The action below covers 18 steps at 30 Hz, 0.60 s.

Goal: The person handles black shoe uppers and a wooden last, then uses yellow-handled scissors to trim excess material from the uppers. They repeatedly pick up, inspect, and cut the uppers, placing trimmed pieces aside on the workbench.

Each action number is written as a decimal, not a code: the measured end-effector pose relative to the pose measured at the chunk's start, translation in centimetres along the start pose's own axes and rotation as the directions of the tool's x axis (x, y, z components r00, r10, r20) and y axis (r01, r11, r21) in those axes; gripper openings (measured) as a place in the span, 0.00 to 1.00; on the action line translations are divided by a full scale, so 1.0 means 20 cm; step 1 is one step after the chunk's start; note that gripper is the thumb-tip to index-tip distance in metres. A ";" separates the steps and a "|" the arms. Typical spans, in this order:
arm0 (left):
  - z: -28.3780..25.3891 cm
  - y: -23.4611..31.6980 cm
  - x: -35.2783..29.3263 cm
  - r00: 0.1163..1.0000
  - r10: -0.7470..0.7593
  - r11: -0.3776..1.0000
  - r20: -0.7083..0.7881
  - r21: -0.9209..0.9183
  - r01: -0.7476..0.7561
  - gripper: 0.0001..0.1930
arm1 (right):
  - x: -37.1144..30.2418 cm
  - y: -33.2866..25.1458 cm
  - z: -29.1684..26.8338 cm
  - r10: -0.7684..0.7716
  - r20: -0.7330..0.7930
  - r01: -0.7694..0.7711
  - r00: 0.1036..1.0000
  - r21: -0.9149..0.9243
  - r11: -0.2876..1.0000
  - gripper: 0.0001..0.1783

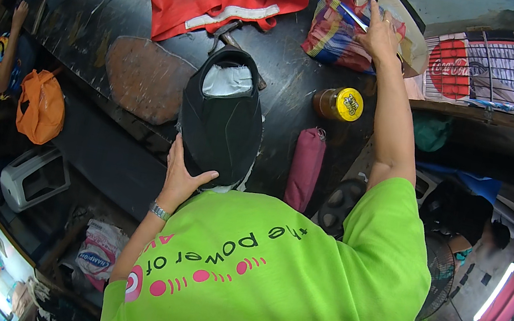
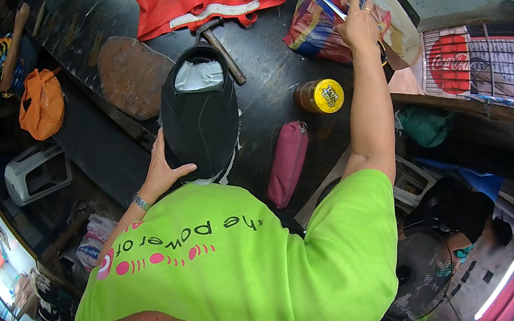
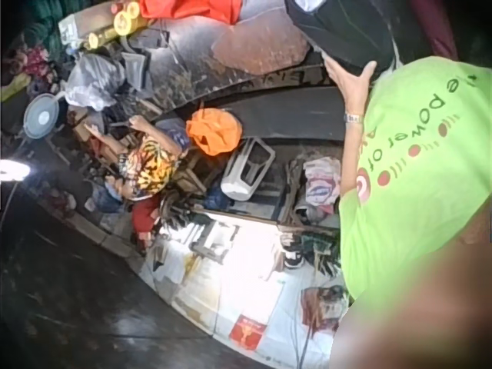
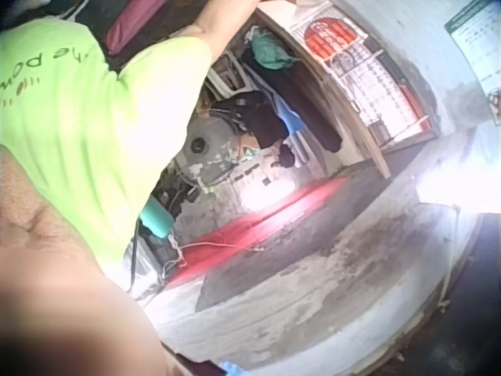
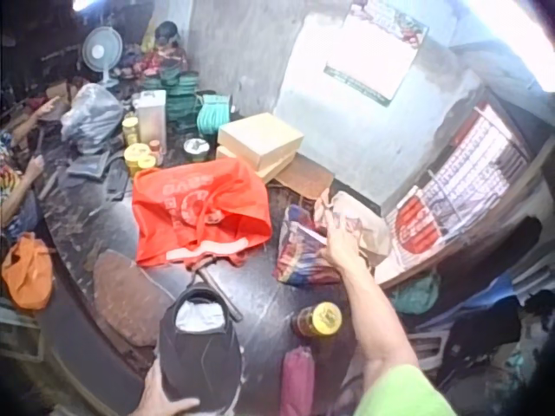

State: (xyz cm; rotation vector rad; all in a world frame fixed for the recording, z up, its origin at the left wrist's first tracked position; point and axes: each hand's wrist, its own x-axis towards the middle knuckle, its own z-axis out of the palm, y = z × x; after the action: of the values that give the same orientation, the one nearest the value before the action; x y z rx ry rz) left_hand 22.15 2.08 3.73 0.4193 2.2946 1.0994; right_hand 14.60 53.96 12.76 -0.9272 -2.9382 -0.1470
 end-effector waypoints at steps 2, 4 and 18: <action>0.00 0.01 0.03 1.000 -0.018 0.999 0.020 0.032 0.017 0.66 | 0.06 0.11 0.07 -0.045 0.008 0.045 0.999 0.004 0.999 0.64; -0.01 0.01 0.05 0.999 -0.041 0.997 0.024 0.063 0.040 0.67 | 0.13 0.19 0.17 -0.081 0.099 0.072 0.992 0.095 0.993 0.67; -0.51 0.31 0.33 0.864 -0.266 0.861 0.427 0.509 0.014 0.34 | 0.12 0.24 0.53 -0.161 0.447 -0.048 0.880 0.421 0.906 0.54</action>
State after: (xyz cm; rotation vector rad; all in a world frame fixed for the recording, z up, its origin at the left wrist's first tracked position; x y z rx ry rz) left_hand 10.97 2.99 11.46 0.6237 2.0709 0.2595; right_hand 15.11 60.29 2.77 -0.9038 -3.2048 0.8023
